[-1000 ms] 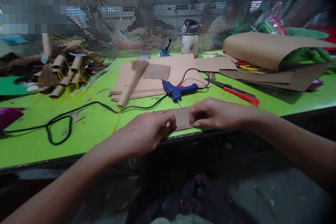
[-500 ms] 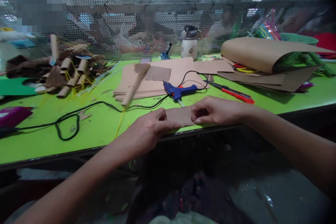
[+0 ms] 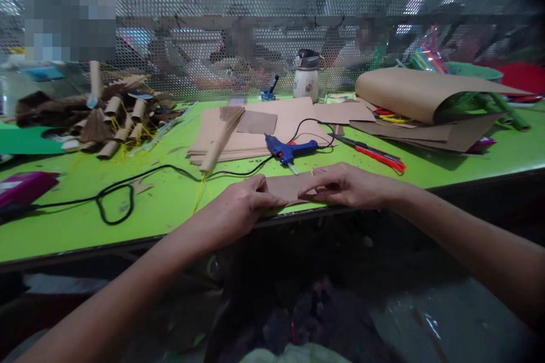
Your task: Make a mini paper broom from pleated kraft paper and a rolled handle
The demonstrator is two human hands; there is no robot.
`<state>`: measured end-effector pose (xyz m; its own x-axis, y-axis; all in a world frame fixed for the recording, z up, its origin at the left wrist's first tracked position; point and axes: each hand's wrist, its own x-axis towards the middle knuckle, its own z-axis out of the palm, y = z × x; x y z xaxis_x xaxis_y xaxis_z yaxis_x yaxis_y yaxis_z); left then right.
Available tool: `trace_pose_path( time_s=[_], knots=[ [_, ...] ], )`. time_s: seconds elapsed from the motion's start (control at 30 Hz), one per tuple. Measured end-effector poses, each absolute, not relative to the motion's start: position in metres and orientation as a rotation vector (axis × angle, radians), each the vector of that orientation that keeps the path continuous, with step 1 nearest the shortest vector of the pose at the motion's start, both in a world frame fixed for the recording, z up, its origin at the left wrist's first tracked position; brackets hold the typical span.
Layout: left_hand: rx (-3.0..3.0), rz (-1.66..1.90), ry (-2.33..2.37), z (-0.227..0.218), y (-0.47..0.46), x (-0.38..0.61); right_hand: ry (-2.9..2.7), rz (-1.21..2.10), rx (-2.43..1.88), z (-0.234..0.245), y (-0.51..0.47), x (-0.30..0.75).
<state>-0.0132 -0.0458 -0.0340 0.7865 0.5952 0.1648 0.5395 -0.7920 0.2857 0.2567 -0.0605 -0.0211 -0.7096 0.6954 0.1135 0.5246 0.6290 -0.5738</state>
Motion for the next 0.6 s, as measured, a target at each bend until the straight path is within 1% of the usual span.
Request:
trace_pose_path(
  time_s=[0.1,0.23,0.4,0.5,0.6],
  knots=[
    [2.739,0.372,0.865,-0.033,-0.043,-0.014,-2.489,0.651,-0.908,-0.03,-0.062,0.259],
    [2.716,0.419,0.876,-0.033,-0.042,-0.015,-2.513,0.518,-0.923,-0.035,-0.069,0.259],
    [2.745,0.518,0.908,-0.036,-0.049,-0.014,-2.573,0.18,-1.004,-0.039,-0.085,0.257],
    [2.781,0.583,0.848,-0.039,-0.052,-0.014,-2.641,-0.038,-1.016,-0.043,-0.093,0.257],
    [2.873,0.566,0.779,-0.041,-0.053,-0.013,-2.696,-0.156,-1.028,-0.043,-0.096,0.257]
  ],
)
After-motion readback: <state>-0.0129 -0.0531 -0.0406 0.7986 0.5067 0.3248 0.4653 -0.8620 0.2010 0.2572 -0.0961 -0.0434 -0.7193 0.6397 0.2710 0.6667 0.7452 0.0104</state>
